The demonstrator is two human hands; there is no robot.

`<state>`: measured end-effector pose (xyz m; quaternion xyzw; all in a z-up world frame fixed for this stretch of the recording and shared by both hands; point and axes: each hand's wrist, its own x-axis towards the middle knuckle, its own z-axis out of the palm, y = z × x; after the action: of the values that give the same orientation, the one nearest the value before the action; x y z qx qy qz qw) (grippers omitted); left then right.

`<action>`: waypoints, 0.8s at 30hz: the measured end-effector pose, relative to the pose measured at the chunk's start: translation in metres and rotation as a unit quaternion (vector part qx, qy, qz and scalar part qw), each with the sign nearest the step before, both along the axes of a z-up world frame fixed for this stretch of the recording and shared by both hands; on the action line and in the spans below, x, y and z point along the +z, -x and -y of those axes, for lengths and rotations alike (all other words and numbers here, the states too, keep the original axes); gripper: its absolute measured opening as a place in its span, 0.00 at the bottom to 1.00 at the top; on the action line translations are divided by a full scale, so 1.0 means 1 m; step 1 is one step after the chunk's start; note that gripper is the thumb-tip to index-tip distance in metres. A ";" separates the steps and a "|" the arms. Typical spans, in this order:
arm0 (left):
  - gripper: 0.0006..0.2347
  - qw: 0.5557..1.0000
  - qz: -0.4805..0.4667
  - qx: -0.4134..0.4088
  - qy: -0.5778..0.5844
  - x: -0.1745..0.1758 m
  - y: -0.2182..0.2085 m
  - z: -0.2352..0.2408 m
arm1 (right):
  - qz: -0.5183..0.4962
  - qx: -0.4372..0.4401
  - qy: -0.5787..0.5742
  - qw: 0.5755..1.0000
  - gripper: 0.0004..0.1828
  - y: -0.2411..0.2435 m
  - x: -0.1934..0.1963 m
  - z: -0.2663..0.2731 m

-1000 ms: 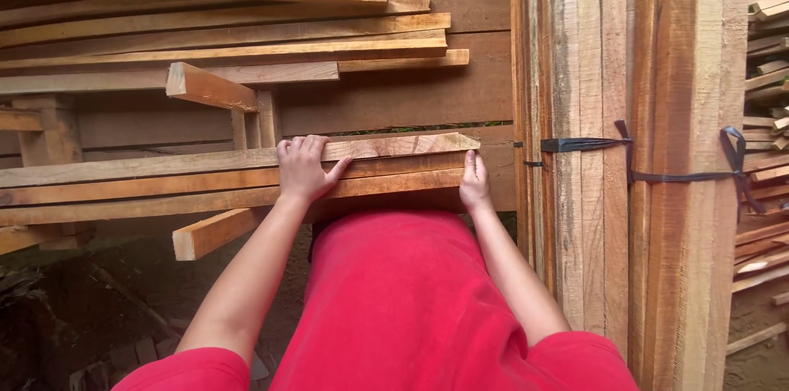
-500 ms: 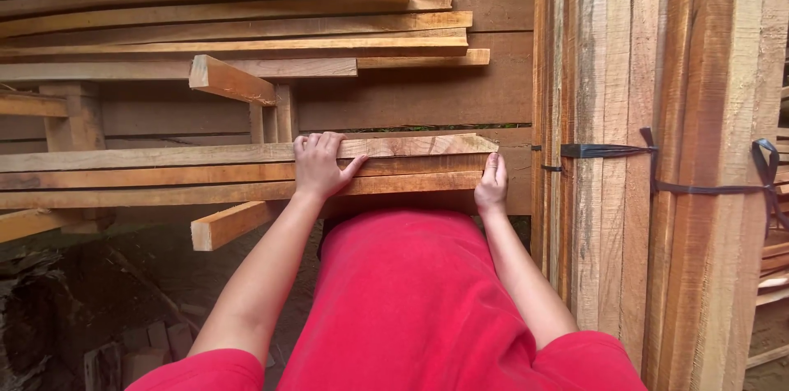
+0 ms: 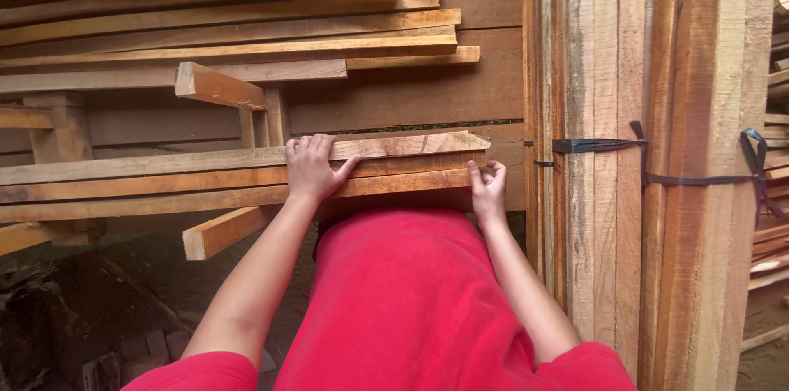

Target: The person aligns several wooden planks on a workbench and secures them together using black straps. They wrap the straps around the stack, tie knots, and tighten the bindings to hold the wood in place.

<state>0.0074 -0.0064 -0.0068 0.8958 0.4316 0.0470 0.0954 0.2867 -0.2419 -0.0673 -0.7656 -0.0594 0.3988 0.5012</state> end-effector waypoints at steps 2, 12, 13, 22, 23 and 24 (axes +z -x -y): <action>0.24 1.000 0.003 0.000 0.004 -0.003 -0.001 -0.001 | -0.001 0.006 0.012 1.000 0.36 -0.005 -0.006 0.004; 0.23 1.000 0.017 0.012 0.019 -0.010 0.004 0.000 | 0.010 0.002 -0.008 1.000 0.25 0.006 -0.016 0.013; 0.23 1.000 0.018 0.013 0.017 -0.011 0.003 -0.003 | 0.011 0.003 -0.010 1.000 0.25 0.004 -0.018 0.010; 0.23 0.999 0.030 0.012 0.015 -0.013 0.006 -0.003 | -0.069 -0.069 -0.055 0.994 0.20 -0.005 -0.038 0.015; 0.24 1.000 0.026 0.009 0.003 -0.013 0.005 -0.004 | -0.030 -0.025 -0.033 0.999 0.23 -0.008 -0.045 0.012; 0.24 1.000 0.023 0.003 -0.004 -0.014 0.004 -0.001 | 0.009 0.017 -0.005 1.000 0.26 -0.010 -0.049 0.018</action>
<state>0.0036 -0.0055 -0.0211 0.8936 0.4316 0.0698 0.1013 0.2964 -0.2598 -0.1168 -0.7657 -0.0787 0.4001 0.4975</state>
